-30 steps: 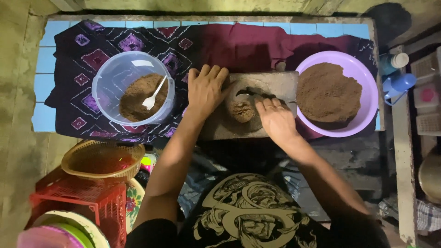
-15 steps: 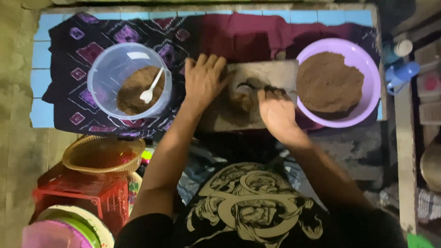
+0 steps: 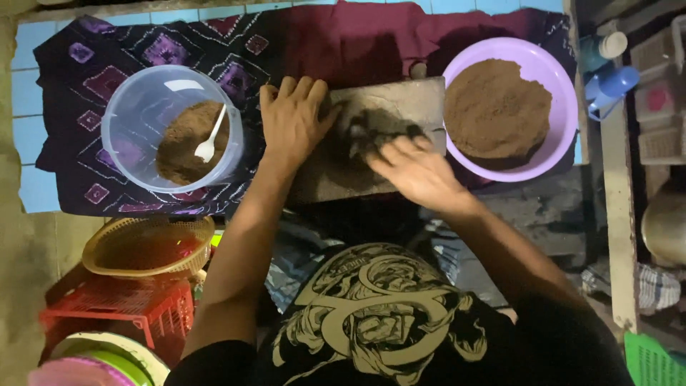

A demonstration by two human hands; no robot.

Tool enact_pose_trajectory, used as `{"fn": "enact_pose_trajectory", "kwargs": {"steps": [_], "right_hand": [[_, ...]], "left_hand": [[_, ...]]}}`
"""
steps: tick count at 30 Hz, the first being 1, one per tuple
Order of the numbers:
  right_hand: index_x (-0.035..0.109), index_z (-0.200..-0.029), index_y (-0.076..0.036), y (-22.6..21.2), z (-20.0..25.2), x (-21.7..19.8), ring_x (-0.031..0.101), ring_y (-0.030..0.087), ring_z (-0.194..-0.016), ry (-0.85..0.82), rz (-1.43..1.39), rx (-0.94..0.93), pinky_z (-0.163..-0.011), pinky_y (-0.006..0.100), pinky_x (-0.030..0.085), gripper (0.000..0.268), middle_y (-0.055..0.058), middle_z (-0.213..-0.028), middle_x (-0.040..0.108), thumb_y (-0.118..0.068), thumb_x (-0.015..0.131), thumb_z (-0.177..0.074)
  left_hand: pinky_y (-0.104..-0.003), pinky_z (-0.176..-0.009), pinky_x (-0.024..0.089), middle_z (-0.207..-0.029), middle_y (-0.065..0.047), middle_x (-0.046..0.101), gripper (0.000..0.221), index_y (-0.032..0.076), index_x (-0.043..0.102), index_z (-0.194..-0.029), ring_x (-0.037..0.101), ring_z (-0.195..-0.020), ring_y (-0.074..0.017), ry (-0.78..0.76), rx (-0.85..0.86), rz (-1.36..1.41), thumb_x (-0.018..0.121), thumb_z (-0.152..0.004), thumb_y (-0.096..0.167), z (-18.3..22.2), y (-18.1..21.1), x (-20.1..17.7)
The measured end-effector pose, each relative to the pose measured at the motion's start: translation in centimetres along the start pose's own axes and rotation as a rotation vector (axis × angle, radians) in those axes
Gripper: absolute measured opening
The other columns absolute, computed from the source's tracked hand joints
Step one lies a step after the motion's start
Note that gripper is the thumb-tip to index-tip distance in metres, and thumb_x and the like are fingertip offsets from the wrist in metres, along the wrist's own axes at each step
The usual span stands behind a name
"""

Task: The person is using a spoon to scrape a brown block of material on a stone mortar and transfer the powder between different containers.

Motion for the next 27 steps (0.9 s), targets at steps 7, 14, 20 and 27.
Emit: {"fn": "enact_pose_trajectory", "kwargs": {"steps": [7, 14, 20, 27], "right_hand": [[0.06, -0.092, -0.024, 1.8, 2.5, 2.0, 0.058, 0.02, -0.064, -0.107, 0.316, 0.271, -0.05, 0.035, 0.044, 0.016, -0.002, -0.071, 0.05, -0.02, 0.045, -0.095], [0.066, -0.08, -0.023, -0.6, 2.7, 2.6, 0.06, 0.021, -0.05, -0.231, 0.247, 0.537, -0.046, 0.035, 0.044, 0.021, -0.002, -0.06, 0.056, -0.02, 0.05, -0.095], [0.078, -0.08, -0.01, -1.6, 4.4, 4.9, 0.075, 0.026, -0.062, -0.948, -0.155, 0.823, -0.06, 0.037, 0.063, 0.051, 0.005, -0.066, 0.072, -0.03, 0.042, -0.109], [0.067, -0.136, -0.022, -2.7, 5.0, 4.1, 0.07, 0.022, -0.055, -0.854, -0.388, 0.895, -0.063, 0.042, 0.064, 0.045, 0.003, -0.06, 0.071, -0.014, 0.047, -0.096]], "left_hand": [[-0.041, -0.08, 0.039, -0.085, 0.005, 0.059, 0.041, 0.022, 0.06, -0.091, 0.058, -0.088, -0.0193, -0.036, -0.011, 0.044, 0.085, -0.078, 0.052, -0.3, -0.1, -0.2], [-0.045, -0.084, 0.038, -0.089, 0.004, 0.059, 0.042, 0.022, 0.059, -0.098, 0.057, -0.093, -0.0207, -0.133, -0.03, 0.079, 0.083, -0.079, 0.051, 0.3, -0.3, 0.7], [-0.04, -0.073, 0.035, -0.089, 0.004, 0.062, 0.026, 0.021, 0.063, -0.099, 0.055, -0.084, -0.0226, -0.011, 0.044, 0.029, 0.075, -0.088, 0.041, 0.2, 0.4, -1.6], [-0.043, -0.075, 0.038, -0.09, 0.003, 0.061, 0.029, 0.02, 0.061, -0.102, 0.054, -0.083, -0.0231, -0.022, 0.032, 0.032, 0.07, -0.095, 0.047, 0.3, 0.7, -1.4]]}}
Point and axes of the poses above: each hand's wrist, its own z-axis away from the middle knuckle, its own x-axis out of the palm, y = z × x, the point moved 3 cm from there along -z, towards the middle knuckle
